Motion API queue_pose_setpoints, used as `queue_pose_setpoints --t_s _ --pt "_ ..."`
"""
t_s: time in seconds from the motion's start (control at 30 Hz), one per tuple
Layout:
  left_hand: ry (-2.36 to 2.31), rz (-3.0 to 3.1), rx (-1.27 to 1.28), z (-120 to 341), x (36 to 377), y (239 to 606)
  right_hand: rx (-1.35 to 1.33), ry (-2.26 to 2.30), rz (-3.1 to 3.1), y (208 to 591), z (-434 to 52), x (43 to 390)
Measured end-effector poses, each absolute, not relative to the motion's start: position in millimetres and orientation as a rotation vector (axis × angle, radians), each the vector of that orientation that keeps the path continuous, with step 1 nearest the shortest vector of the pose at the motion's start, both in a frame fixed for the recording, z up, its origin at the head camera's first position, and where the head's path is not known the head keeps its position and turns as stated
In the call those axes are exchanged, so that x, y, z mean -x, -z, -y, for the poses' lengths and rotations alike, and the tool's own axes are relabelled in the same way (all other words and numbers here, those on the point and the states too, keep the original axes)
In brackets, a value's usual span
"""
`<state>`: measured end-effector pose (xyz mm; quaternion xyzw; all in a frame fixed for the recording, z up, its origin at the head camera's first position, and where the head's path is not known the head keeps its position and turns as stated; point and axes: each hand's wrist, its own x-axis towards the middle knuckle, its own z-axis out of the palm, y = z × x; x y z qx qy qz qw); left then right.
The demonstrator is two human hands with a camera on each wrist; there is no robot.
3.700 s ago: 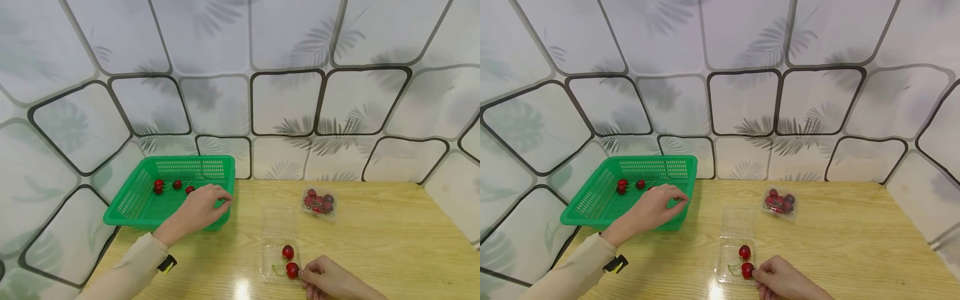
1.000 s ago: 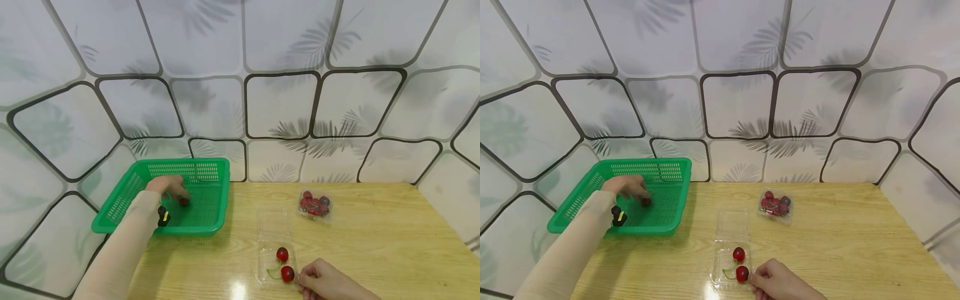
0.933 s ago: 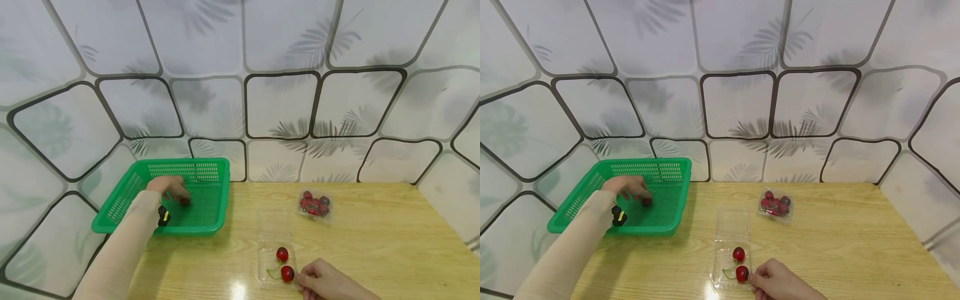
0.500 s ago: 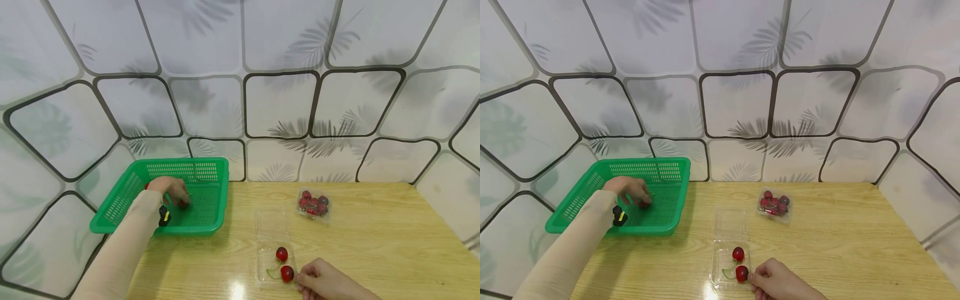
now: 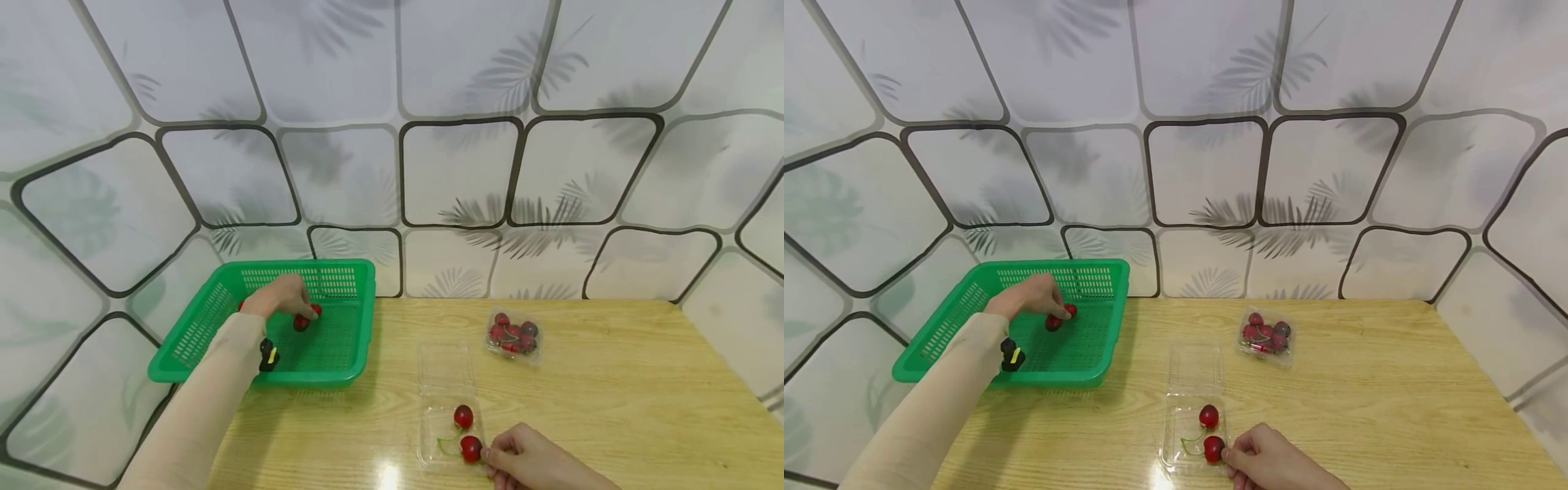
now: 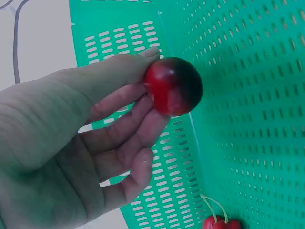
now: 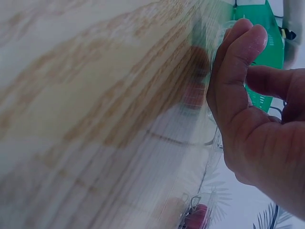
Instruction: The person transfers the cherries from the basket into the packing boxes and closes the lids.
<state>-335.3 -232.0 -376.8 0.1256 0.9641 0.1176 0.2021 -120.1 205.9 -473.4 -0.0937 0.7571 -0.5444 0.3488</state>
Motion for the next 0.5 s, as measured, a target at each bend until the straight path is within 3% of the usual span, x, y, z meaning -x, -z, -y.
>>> queue_pose_setpoints --t_s 0.27,0.5 --pt "-0.342 -2.732 -0.288 231.0 332.7 372.5 0.256 1.418 -1.953 473.0 -205.7 120.3" --pt "-0.385 -2.710 -0.410 231.5 330.8 369.3 0.257 1.412 -1.968 472.2 -204.8 118.5"
